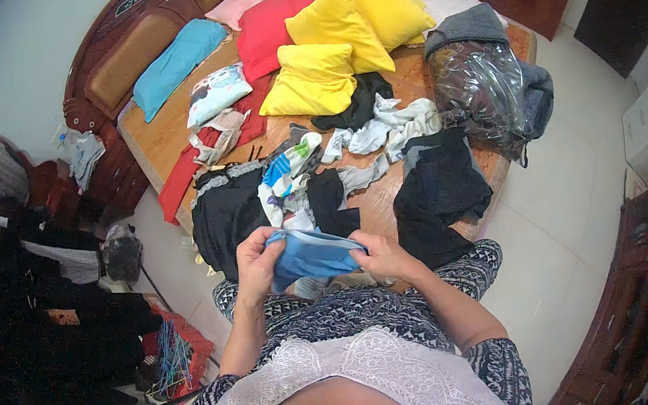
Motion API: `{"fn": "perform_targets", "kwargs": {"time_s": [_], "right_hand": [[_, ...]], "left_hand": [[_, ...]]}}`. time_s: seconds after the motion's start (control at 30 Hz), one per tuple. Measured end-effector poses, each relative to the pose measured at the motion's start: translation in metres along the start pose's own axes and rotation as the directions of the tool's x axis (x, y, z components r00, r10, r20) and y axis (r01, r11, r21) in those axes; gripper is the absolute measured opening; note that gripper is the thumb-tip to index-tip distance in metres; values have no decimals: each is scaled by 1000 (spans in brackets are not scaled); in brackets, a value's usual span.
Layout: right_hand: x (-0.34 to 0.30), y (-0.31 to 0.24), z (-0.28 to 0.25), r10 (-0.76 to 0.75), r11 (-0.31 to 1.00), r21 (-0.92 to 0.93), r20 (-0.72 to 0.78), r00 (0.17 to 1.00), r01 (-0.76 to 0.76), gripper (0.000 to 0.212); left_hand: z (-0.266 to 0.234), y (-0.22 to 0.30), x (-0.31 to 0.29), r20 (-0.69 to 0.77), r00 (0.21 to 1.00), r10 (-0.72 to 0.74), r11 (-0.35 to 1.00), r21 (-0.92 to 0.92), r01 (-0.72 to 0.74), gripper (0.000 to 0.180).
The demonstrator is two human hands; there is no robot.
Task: Sorting and inspecting various items of clothing on a bed.
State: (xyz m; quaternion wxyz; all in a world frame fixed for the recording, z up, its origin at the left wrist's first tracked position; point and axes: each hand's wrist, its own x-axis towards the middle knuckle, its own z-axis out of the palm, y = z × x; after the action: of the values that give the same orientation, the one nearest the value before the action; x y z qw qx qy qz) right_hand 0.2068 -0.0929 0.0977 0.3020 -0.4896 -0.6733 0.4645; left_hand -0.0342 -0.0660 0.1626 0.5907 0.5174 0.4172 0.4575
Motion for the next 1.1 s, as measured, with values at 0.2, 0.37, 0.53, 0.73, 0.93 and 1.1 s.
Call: {"fn": "perform_targets", "kwargs": {"time_s": [0.2,0.37,0.53,0.73,0.93,1.1], "right_hand": [[-2,-17,1,-56,992,101,-206,977,78,26],[1,-17,-6,-334,941,-88,-85,939,327,34],[19,5,-19,-133,980,-134,118,984,148,19],[66,8,-64,-141,847,-522,-45,989,97,19],[90,-18,-107,-472,732,-675,-408,782,90,14],[71,-39,-125,-702,651,-725,-463,541,224,21]], "left_hand": [[-23,-10,-3,-59,997,59,998,8,-59,8],[-35,-16,1,-97,995,22,1000,-1,-22,6],[-41,-33,14,-40,994,-101,982,158,106,4],[-31,-30,83,-94,996,3,851,524,47,7],[7,16,139,-48,985,165,977,143,-157,8],[20,12,143,40,934,356,935,-6,-356,12]]}}
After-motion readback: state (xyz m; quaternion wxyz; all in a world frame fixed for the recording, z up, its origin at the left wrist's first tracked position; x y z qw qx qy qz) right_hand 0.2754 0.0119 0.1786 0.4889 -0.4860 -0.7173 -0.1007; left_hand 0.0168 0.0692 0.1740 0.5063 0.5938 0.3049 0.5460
